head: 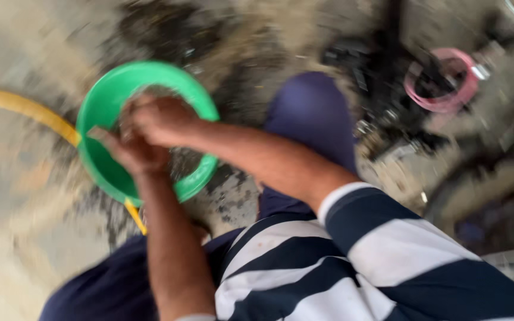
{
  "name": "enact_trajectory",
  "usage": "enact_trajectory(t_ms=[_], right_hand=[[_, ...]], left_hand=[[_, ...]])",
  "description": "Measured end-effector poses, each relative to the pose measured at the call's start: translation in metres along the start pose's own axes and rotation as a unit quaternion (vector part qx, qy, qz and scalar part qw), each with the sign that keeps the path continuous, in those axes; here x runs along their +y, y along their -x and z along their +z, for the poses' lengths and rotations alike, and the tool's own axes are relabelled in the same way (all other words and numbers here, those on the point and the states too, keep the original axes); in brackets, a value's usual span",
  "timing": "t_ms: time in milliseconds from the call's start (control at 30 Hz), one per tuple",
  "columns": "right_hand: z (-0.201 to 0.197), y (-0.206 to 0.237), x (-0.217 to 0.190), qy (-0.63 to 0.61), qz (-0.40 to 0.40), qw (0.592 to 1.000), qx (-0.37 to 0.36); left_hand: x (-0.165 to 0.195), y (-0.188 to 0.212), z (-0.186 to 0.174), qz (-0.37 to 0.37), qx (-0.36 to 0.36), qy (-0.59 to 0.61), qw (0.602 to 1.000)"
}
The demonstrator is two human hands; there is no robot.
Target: The person scrubs a black bicycle mudguard with a toothbrush and a rag in a green basin of water. They then scrub a bicycle fork in the same basin, rinsing both parts in the water.
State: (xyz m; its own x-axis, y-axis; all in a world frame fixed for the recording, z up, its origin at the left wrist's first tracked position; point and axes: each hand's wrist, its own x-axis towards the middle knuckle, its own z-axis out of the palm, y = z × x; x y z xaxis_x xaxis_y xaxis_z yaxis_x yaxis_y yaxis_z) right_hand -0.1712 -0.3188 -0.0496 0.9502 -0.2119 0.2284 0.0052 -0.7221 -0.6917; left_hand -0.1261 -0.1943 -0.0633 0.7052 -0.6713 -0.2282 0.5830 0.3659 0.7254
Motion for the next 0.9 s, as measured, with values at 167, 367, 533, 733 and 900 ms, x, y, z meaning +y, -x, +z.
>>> enact_trajectory(t_ms=[167,367,533,733,900], right_hand=[[-0.021,0.001,-0.008,-0.076,0.011,0.983,0.168],[-0.011,0.021,0.019,-0.084,0.201,0.975,-0.048],[-0.012,0.020,0.030,0.142,0.033,0.983,0.107],[-0.063,0.013,0.052,-0.039,0.176,0.977,0.112],[-0.217,0.024,0.122,0.050,0.239,0.965,0.097]], left_hand=[[-0.022,-0.014,-0.011,-0.029,0.007,0.192,0.981],[-0.073,0.014,-0.039,-0.111,0.311,-0.024,0.944],[-0.094,0.022,-0.045,-0.128,0.368,-0.152,0.908],[-0.097,0.009,-0.048,-0.097,0.341,-0.145,0.924],[-0.105,0.006,-0.042,-0.119,0.296,-0.318,0.893]])
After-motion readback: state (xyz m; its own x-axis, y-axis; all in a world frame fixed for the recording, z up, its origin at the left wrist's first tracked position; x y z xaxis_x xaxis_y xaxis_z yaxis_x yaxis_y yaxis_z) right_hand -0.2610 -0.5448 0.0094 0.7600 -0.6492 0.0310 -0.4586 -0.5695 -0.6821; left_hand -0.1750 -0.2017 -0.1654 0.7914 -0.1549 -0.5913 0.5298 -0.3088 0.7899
